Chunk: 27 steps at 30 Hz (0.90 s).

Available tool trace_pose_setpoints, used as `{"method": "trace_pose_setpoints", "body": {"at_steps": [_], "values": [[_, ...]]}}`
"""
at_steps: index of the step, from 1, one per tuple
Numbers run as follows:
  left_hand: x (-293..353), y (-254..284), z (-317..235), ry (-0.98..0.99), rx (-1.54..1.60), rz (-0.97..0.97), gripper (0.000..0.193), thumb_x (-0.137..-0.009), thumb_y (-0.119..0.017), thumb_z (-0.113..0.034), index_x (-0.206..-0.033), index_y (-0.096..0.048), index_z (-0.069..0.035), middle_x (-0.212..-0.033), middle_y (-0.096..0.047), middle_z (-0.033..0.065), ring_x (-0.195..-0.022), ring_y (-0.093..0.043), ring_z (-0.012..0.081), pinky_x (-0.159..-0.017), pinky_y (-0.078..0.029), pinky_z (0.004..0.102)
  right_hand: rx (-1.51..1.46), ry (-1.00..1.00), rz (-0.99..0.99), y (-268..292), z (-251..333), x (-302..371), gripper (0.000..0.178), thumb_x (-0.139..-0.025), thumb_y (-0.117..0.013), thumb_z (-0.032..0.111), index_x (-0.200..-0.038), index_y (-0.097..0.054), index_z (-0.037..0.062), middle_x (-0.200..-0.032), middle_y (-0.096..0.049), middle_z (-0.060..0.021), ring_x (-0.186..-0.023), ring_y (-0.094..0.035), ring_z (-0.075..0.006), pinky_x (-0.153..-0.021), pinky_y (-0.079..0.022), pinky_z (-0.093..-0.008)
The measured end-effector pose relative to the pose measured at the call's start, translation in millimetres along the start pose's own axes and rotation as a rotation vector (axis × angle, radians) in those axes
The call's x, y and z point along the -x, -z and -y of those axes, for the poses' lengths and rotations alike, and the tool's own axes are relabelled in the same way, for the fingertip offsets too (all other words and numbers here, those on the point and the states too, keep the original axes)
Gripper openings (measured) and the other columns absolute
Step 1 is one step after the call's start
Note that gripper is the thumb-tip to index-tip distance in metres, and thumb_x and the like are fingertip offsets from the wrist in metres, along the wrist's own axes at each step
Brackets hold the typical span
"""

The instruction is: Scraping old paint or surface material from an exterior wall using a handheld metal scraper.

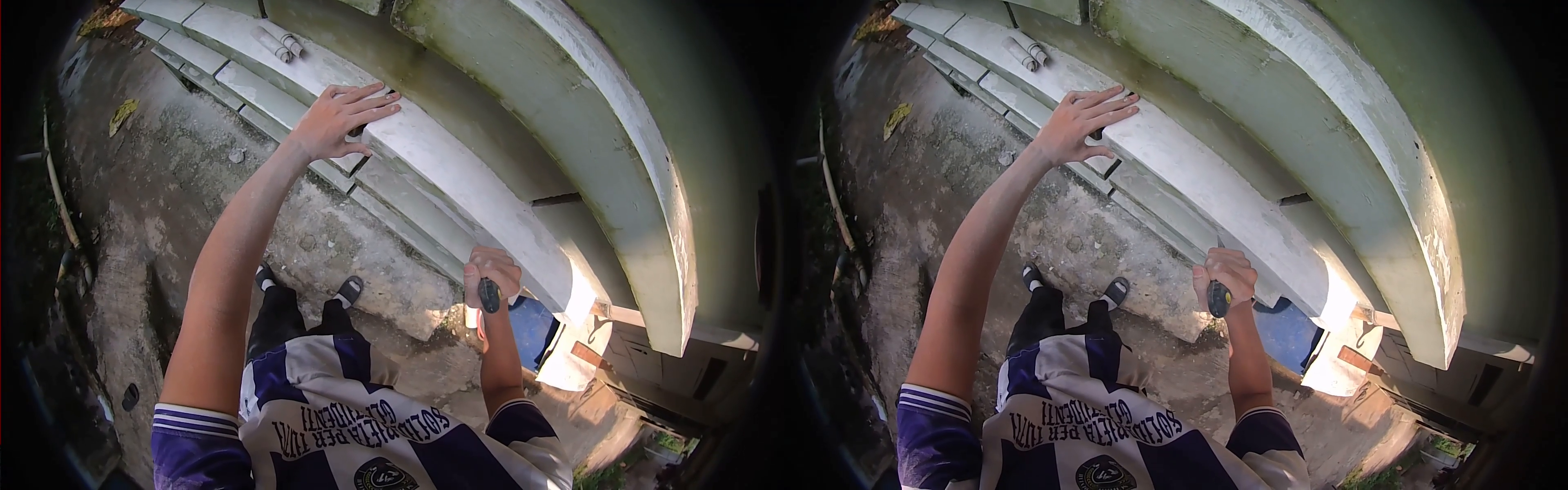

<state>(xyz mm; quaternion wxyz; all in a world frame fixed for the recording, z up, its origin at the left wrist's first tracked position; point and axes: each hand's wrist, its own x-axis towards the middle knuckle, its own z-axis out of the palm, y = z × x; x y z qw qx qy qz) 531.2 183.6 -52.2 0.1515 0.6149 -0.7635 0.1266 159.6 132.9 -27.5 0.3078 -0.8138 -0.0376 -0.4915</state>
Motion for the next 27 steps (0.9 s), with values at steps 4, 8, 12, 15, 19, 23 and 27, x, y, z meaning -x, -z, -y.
{"method": "trace_pose_setpoints", "body": {"at_steps": [4,8,12,15,19,23,27], "values": [[-2,0,-2,0.001,0.012,0.009,0.097,-0.075,-0.062,-0.069,-0.160,-0.032,-0.031,-0.166,-0.031,-0.0122,-0.151,-0.034,0.0172,-0.114,-0.033,0.0451,-0.018,0.059,-0.010,4,10,3,0.018,-0.085,-0.067,-0.009,-0.082,-0.051,0.0010,-0.056,-0.050,-0.0034,-0.042,-0.046,-0.0160,-0.040,-0.042,-0.0314],[0,-1,0,0.008,-0.011,0.014,0.097,-0.075,-0.062,-0.070,-0.160,-0.032,-0.031,-0.166,-0.031,-0.0125,-0.151,-0.033,0.0170,-0.114,-0.033,0.0451,-0.039,0.043,-0.036,0,11,-3,0.023,-0.086,-0.066,-0.009,-0.074,-0.048,0.0012,-0.054,-0.047,-0.0027,-0.041,-0.045,-0.0161,-0.039,-0.040,-0.0306],[0,0,0,0.000,-0.008,0.003,0.098,-0.075,-0.063,-0.069,-0.160,-0.032,-0.031,-0.166,-0.031,-0.0124,-0.151,-0.033,0.0166,-0.114,-0.033,0.0449,-0.018,0.055,-0.054,-2,11,-4,0.022,-0.086,-0.065,-0.009,-0.075,-0.049,-0.0002,-0.054,-0.047,-0.0023,-0.041,-0.045,-0.0161,-0.038,-0.040,-0.0308],[-1,2,-1,0.003,-0.010,0.006,0.098,-0.075,-0.063,-0.069,-0.159,-0.033,-0.031,-0.166,-0.032,-0.0121,-0.151,-0.034,0.0167,-0.114,-0.033,0.0444,-0.014,0.067,-0.050,4,9,-1,0.019,-0.086,-0.066,-0.009,-0.081,-0.050,-0.0004,-0.055,-0.048,-0.0027,-0.042,-0.045,-0.0162,-0.039,-0.041,-0.0312],[0,2,-1,0.012,-0.029,0.006,0.097,-0.074,-0.063,-0.069,-0.158,-0.036,-0.030,-0.165,-0.035,-0.0116,-0.150,-0.035,0.0172,-0.113,-0.033,0.0431,0.002,0.048,-0.065,-1,11,0,0.022,-0.085,-0.067,-0.010,-0.078,-0.048,0.0007,-0.055,-0.048,-0.0030,-0.041,-0.043,-0.0163,-0.039,-0.040,-0.0309],[-2,-1,-4,0.004,0.060,-0.037,0.101,-0.070,-0.074,-0.056,-0.159,-0.033,-0.032,-0.165,-0.033,-0.0132,-0.151,-0.034,0.0166,-0.113,-0.034,0.0445,-0.062,0.023,-0.063,1,11,-1,0.026,-0.085,-0.066,-0.011,-0.073,-0.046,0.0013,-0.054,-0.047,-0.0027,-0.041,-0.042,-0.0163,-0.039,-0.039,-0.0306],[-2,1,-3,0.009,0.070,-0.036,0.102,-0.069,-0.077,-0.053,-0.159,-0.034,-0.032,-0.166,-0.032,-0.0134,-0.151,-0.034,0.0165,-0.112,-0.035,0.0444,-0.094,0.046,-0.052,6,10,-6,0.030,-0.084,-0.065,-0.011,-0.068,-0.044,0.0024,-0.054,-0.045,-0.0019,-0.041,-0.041,-0.0156,-0.038,-0.039,-0.0305]]}}
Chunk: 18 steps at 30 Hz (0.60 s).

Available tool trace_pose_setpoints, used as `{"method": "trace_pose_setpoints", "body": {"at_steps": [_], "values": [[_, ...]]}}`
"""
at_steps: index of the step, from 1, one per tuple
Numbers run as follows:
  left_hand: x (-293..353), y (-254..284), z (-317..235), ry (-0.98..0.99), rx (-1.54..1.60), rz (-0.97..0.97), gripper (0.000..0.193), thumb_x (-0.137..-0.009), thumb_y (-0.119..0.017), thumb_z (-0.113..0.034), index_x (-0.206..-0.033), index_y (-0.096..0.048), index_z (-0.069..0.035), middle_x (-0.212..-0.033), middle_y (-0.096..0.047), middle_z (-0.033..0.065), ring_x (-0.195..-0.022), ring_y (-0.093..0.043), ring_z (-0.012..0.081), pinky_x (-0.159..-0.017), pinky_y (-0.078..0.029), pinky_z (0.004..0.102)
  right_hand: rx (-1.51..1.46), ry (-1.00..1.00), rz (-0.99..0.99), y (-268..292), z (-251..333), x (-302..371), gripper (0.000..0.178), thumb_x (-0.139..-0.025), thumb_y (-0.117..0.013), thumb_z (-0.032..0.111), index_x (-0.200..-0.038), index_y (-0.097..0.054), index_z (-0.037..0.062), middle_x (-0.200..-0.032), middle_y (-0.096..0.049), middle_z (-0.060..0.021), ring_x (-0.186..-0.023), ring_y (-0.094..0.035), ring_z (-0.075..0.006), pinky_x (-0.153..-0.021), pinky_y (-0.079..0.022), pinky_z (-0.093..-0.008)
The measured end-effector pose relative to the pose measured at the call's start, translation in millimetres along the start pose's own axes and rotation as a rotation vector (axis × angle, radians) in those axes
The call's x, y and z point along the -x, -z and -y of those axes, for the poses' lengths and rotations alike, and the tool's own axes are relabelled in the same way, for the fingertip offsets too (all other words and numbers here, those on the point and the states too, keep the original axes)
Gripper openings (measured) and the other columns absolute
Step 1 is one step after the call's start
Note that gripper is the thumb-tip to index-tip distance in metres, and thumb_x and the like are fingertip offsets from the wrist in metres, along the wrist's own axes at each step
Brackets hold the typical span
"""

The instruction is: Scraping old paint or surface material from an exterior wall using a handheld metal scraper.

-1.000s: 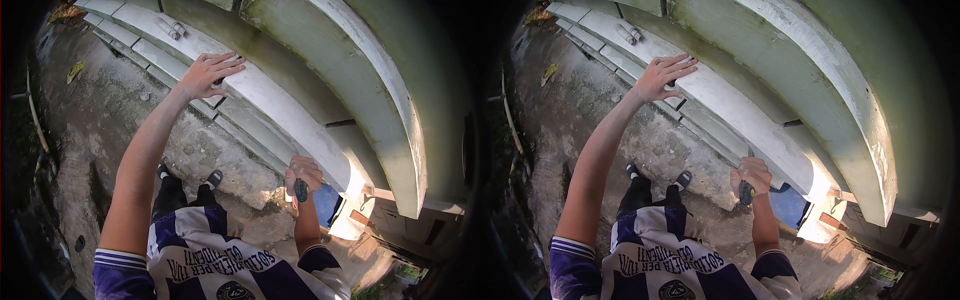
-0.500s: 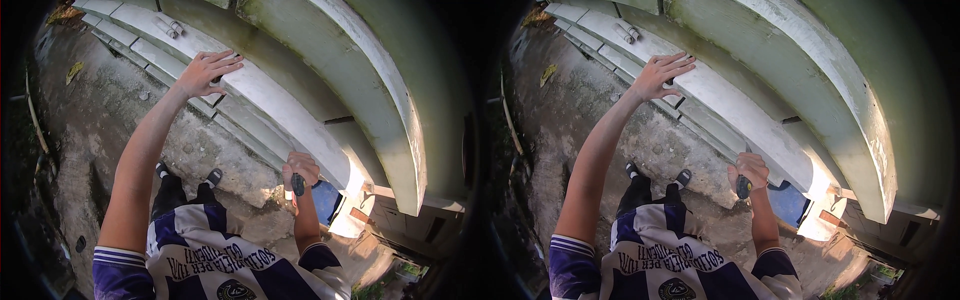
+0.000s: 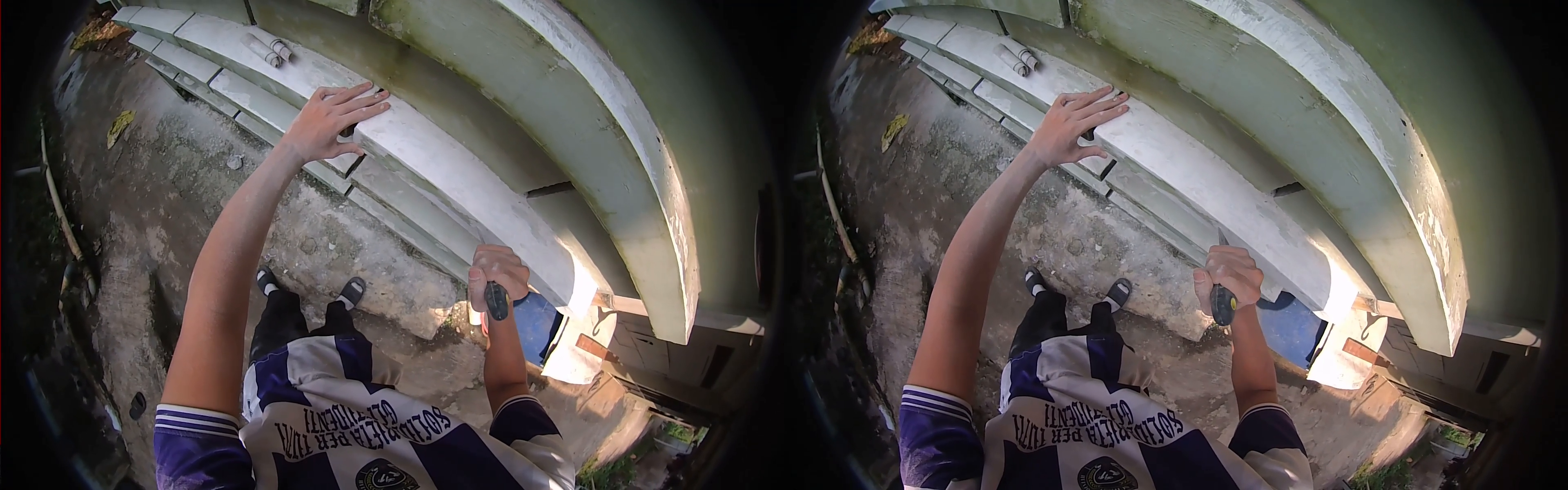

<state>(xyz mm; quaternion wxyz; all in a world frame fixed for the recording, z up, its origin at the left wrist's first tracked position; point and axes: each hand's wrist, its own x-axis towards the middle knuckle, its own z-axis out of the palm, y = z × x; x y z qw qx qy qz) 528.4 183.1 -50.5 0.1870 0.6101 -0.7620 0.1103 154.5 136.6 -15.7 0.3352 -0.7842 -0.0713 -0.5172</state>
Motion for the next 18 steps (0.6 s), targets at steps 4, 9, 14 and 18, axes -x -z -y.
{"method": "trace_pose_setpoints", "body": {"at_steps": [4,9,14,18], "values": [[0,-1,0,0.006,-0.002,0.007,0.104,-0.067,-0.079,-0.051,-0.159,-0.034,-0.032,-0.166,-0.031,-0.0136,-0.151,-0.034,0.0163,-0.112,-0.034,0.0441,0.021,0.012,0.004,-5,-3,1,0.017,-0.085,-0.064,-0.011,-0.081,-0.052,-0.0004,-0.054,-0.045,-0.0015,-0.041,-0.041,-0.0152,-0.038,-0.039,-0.0304],[0,0,-1,0.007,-0.018,0.005,0.103,-0.069,-0.080,-0.051,-0.159,-0.033,-0.032,-0.166,-0.032,-0.0137,-0.150,-0.034,0.0161,-0.113,-0.034,0.0444,0.021,0.046,0.010,-3,-5,1,0.018,-0.084,-0.064,-0.011,-0.097,-0.057,-0.0009,-0.056,-0.049,-0.0023,-0.042,-0.043,-0.0158,-0.040,-0.042,-0.0314],[0,0,-1,0.020,-0.035,0.037,0.102,-0.070,-0.077,-0.055,-0.159,-0.033,-0.033,-0.165,-0.033,-0.0134,-0.150,-0.035,0.0163,-0.114,-0.034,0.0447,0.080,-0.040,0.019,-4,-13,3,0.015,-0.085,-0.065,-0.010,-0.091,-0.056,0.0000,-0.056,-0.051,-0.0029,-0.041,-0.043,-0.0160,-0.040,-0.042,-0.0309],[-1,-2,-1,0.002,-0.018,-0.009,0.101,-0.069,-0.072,-0.060,-0.158,-0.034,-0.033,-0.164,-0.035,-0.0132,-0.150,-0.036,0.0166,-0.114,-0.034,0.0448,-0.058,0.005,0.052,-3,6,2,0.017,-0.084,-0.067,-0.009,-0.084,-0.053,0.0005,-0.056,-0.050,-0.0036,-0.041,-0.044,-0.0163,-0.041,-0.043,-0.0307]]}}
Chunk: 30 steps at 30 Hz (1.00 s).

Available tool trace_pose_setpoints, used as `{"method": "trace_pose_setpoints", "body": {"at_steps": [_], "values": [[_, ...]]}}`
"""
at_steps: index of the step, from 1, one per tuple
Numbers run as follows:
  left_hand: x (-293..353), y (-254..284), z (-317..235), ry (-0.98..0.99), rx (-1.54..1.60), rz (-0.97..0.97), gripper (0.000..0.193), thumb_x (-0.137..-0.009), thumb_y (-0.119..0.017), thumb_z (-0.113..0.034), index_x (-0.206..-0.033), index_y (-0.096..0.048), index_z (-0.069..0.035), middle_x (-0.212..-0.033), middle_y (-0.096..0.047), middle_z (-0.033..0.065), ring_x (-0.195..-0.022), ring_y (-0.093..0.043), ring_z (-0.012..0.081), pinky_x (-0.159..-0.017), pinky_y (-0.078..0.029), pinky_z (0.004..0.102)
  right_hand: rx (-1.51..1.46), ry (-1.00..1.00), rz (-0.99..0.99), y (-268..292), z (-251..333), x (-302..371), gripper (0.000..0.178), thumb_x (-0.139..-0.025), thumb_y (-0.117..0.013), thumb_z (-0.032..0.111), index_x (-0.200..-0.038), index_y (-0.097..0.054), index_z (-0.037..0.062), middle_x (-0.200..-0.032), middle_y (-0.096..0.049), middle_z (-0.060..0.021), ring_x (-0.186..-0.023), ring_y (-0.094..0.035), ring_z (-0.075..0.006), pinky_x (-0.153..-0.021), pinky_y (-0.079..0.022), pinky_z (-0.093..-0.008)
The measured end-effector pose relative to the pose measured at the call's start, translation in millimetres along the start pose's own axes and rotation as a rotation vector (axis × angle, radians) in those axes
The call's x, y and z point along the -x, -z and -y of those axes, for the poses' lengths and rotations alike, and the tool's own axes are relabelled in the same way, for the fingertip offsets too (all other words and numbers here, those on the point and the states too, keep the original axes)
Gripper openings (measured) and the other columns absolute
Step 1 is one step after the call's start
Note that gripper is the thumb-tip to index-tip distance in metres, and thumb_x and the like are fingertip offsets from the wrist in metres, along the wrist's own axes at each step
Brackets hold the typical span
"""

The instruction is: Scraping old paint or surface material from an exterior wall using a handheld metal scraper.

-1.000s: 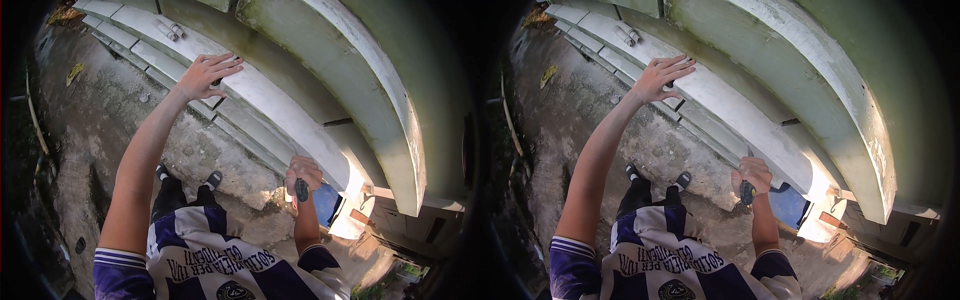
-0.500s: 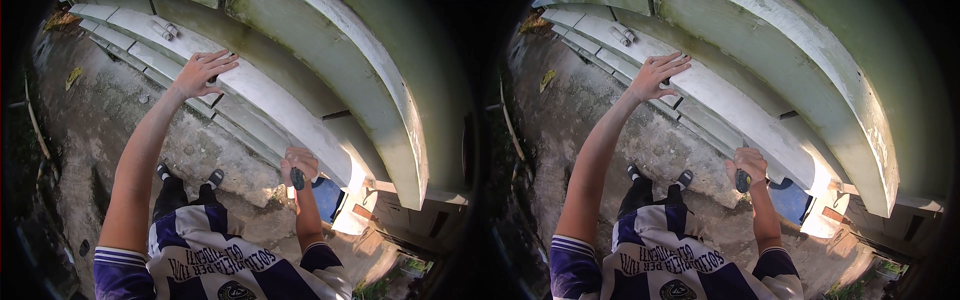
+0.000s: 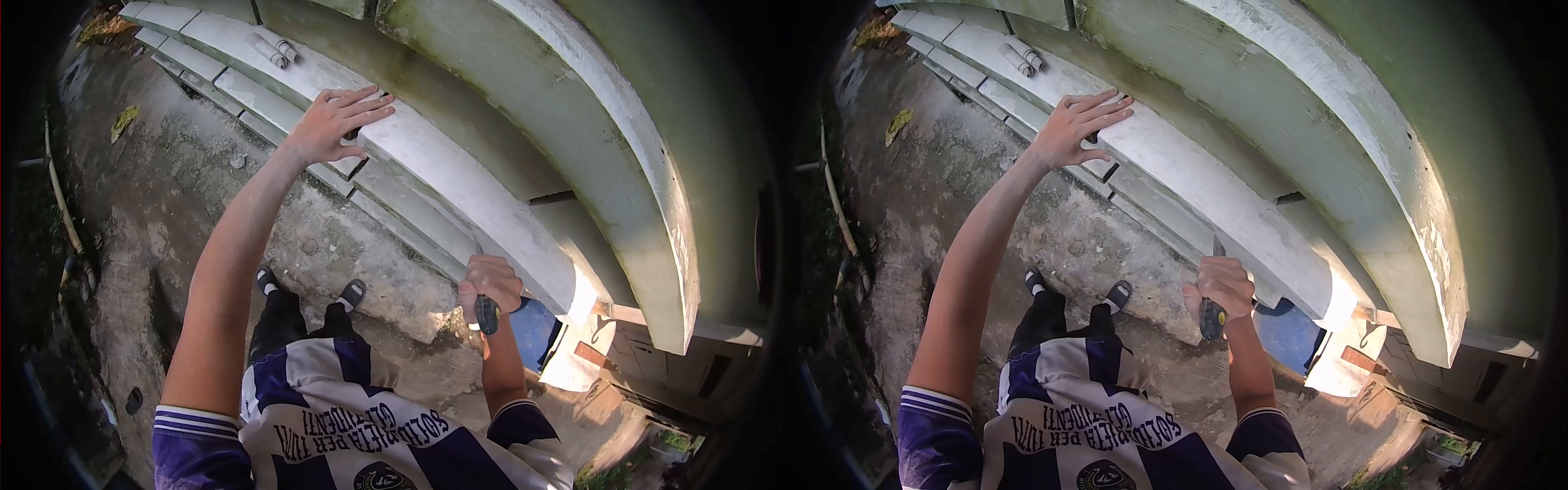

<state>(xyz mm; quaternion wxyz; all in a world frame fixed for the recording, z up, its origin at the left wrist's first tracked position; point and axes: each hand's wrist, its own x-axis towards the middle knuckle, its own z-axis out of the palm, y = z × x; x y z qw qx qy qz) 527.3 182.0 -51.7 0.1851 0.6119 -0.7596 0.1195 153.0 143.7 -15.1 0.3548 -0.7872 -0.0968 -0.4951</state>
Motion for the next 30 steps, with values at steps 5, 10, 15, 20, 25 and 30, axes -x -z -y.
{"method": "trace_pose_setpoints", "body": {"at_steps": [5,10,15,20,25,30], "values": [[2,0,1,-0.009,0.003,-0.010,0.101,-0.068,-0.070,-0.062,-0.158,-0.035,-0.033,-0.164,-0.035,-0.0135,-0.150,-0.036,0.0165,-0.113,-0.034,0.0450,0.095,0.048,-0.056,-4,-9,-12,0.026,-0.083,-0.065,-0.011,-0.075,-0.044,0.0020,-0.051,-0.044,-0.0022,-0.038,-0.039,-0.0154,-0.037,-0.036,-0.0291],[2,1,1,0.005,-0.036,0.021,0.102,-0.067,-0.072,-0.059,-0.158,-0.034,-0.034,-0.165,-0.033,-0.0143,-0.150,-0.035,0.0152,-0.112,-0.034,0.0448,0.146,-0.069,0.060,1,-20,4,0.022,-0.080,-0.066,-0.012,-0.079,-0.049,0.0023,-0.055,-0.050,-0.0040,-0.041,-0.043,-0.0171,-0.041,-0.043,-0.0313],[-1,3,1,0.003,-0.069,0.072,0.096,-0.074,-0.066,-0.067,-0.159,-0.035,-0.031,-0.165,-0.034,-0.0118,-0.151,-0.034,0.0161,-0.113,-0.033,0.0437,0.048,0.002,0.056,1,-13,-4,0.022,-0.080,-0.065,-0.013,-0.080,-0.049,0.0020,-0.055,-0.047,-0.0025,-0.041,-0.043,-0.0170,-0.040,-0.040,-0.0316],[2,2,2,-0.003,-0.098,0.051,0.096,-0.074,-0.067,-0.066,-0.158,-0.036,-0.030,-0.165,-0.035,-0.0113,-0.150,-0.035,0.0164,-0.112,-0.034,0.0436,0.023,0.003,0.049,0,-7,-10,0.025,-0.081,-0.064,-0.014,-0.074,-0.046,0.0021,-0.053,-0.044,-0.0019,-0.039,-0.040,-0.0168,-0.038,-0.036,-0.0301],[1,-1,2,-0.010,-0.009,0.001,0.102,-0.068,-0.069,-0.063,-0.159,-0.033,-0.034,-0.165,-0.032,-0.0138,-0.150,-0.034,0.0155,-0.113,-0.034,0.0455,0.042,-0.025,0.072,-2,-7,-11,0.029,-0.081,-0.064,-0.014,-0.069,-0.043,0.0020,-0.053,-0.042,-0.0020,-0.039,-0.039,-0.0170,-0.038,-0.034,-0.0298],[2,-1,1,0.003,-0.032,0.019,0.101,-0.069,-0.070,-0.061,-0.159,-0.032,-0.034,-0.166,-0.031,-0.0138,-0.151,-0.034,0.0152,-0.114,-0.033,0.0451,0.178,-0.076,0.097,-7,-23,-7,0.029,-0.077,-0.067,-0.014,-0.067,-0.045,0.0027,-0.053,-0.044,-0.0044,-0.038,-0.039,-0.0183,-0.040,-0.038,-0.0316]]}}
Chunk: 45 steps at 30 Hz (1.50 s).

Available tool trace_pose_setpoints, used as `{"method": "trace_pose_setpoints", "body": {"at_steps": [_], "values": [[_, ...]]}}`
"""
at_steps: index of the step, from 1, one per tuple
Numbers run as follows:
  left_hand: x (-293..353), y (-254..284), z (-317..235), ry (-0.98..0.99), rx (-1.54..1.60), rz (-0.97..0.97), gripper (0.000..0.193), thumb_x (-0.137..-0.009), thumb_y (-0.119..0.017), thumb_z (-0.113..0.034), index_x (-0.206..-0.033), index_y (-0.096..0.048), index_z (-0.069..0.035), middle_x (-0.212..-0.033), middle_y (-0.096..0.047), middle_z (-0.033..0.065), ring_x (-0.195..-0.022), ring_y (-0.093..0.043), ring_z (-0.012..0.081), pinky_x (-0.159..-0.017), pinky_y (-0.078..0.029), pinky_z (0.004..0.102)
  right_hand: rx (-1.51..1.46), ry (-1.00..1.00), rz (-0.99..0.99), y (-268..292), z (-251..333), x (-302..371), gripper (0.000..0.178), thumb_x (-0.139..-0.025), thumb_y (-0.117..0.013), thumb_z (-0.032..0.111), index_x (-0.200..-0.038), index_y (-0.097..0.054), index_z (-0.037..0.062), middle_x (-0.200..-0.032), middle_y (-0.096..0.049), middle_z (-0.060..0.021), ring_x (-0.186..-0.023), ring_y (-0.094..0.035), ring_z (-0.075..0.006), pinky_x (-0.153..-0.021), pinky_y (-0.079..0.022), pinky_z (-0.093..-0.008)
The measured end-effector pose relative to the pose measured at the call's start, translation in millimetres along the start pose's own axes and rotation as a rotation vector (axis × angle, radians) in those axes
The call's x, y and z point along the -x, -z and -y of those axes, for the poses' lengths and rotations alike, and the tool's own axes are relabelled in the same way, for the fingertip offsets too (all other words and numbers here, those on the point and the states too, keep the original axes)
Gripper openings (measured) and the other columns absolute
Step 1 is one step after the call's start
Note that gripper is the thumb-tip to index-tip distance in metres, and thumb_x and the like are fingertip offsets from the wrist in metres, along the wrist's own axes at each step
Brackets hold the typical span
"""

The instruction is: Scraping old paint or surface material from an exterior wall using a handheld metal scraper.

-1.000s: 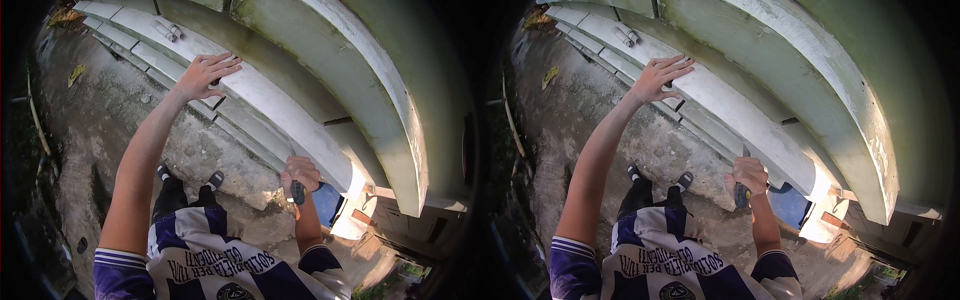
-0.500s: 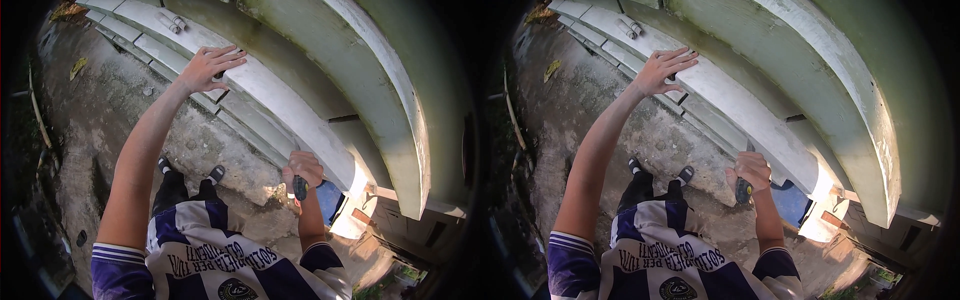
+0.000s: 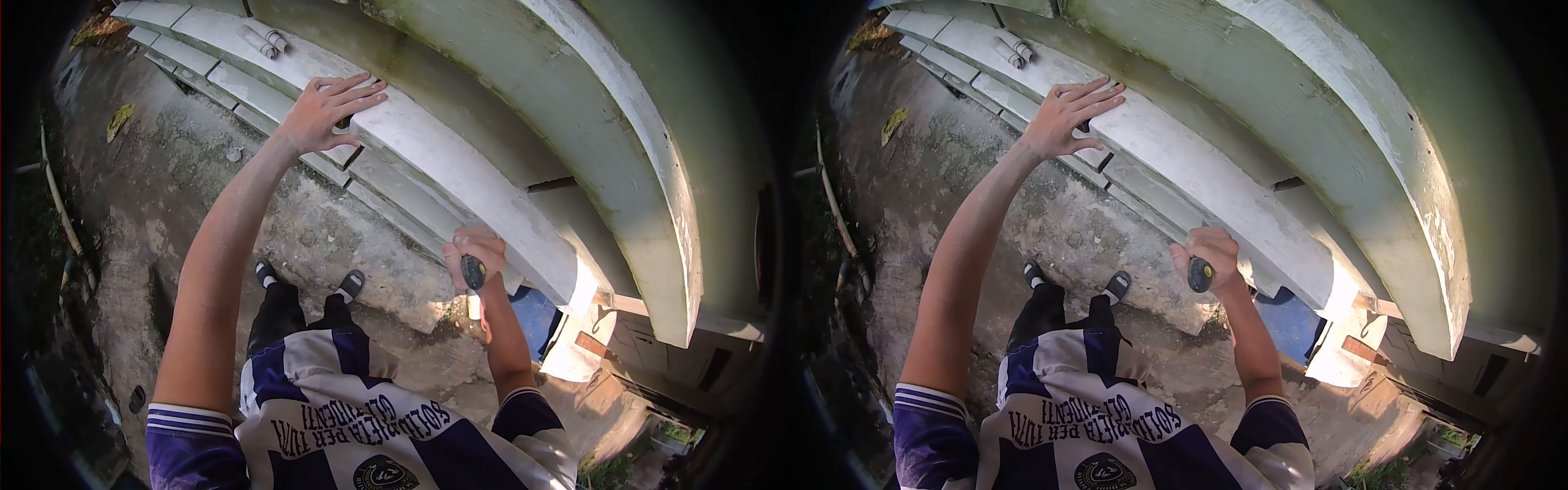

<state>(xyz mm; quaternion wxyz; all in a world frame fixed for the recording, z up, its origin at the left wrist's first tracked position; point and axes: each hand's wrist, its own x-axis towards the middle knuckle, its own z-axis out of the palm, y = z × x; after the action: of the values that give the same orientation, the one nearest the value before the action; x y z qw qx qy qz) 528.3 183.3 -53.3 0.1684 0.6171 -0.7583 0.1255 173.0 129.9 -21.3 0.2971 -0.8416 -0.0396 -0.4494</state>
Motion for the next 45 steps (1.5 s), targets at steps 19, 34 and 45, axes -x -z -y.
{"method": "trace_pose_setpoints", "body": {"at_steps": [19,34,45], "values": [[-5,8,-6,0.010,-0.054,0.080,0.097,-0.073,-0.072,-0.062,-0.158,-0.037,-0.029,-0.164,-0.036,-0.0104,-0.151,-0.034,0.0164,-0.114,-0.032,0.0421,-0.072,0.030,0.065,16,15,16,0.035,-0.078,-0.069,-0.010,-0.062,-0.042,0.0059,-0.055,-0.041,-0.0043,-0.042,-0.042,-0.0216,-0.043,-0.037,-0.0336],[-5,6,-3,-0.006,-0.015,0.030,0.099,-0.073,-0.075,-0.060,-0.158,-0.036,-0.029,-0.164,-0.036,-0.0101,-0.151,-0.034,0.0161,-0.113,-0.033,0.0420,-0.031,0.002,0.161,18,14,9,0.036,-0.074,-0.073,-0.010,-0.060,-0.044,0.0057,-0.054,-0.040,-0.0044,-0.043,-0.042,-0.0223,-0.043,-0.036,-0.0344],[-4,6,-2,-0.001,0.002,0.044,0.100,-0.072,-0.073,-0.060,-0.159,-0.033,-0.033,-0.166,-0.032,-0.0130,-0.151,-0.033,0.0148,-0.114,-0.032,0.0434,-0.131,0.012,0.020,22,30,-3,0.035,-0.078,-0.068,-0.008,-0.060,-0.041,0.0063,-0.055,-0.044,-0.0061,-0.045,-0.046,-0.0248,-0.049,-0.046,-0.0332]]}}
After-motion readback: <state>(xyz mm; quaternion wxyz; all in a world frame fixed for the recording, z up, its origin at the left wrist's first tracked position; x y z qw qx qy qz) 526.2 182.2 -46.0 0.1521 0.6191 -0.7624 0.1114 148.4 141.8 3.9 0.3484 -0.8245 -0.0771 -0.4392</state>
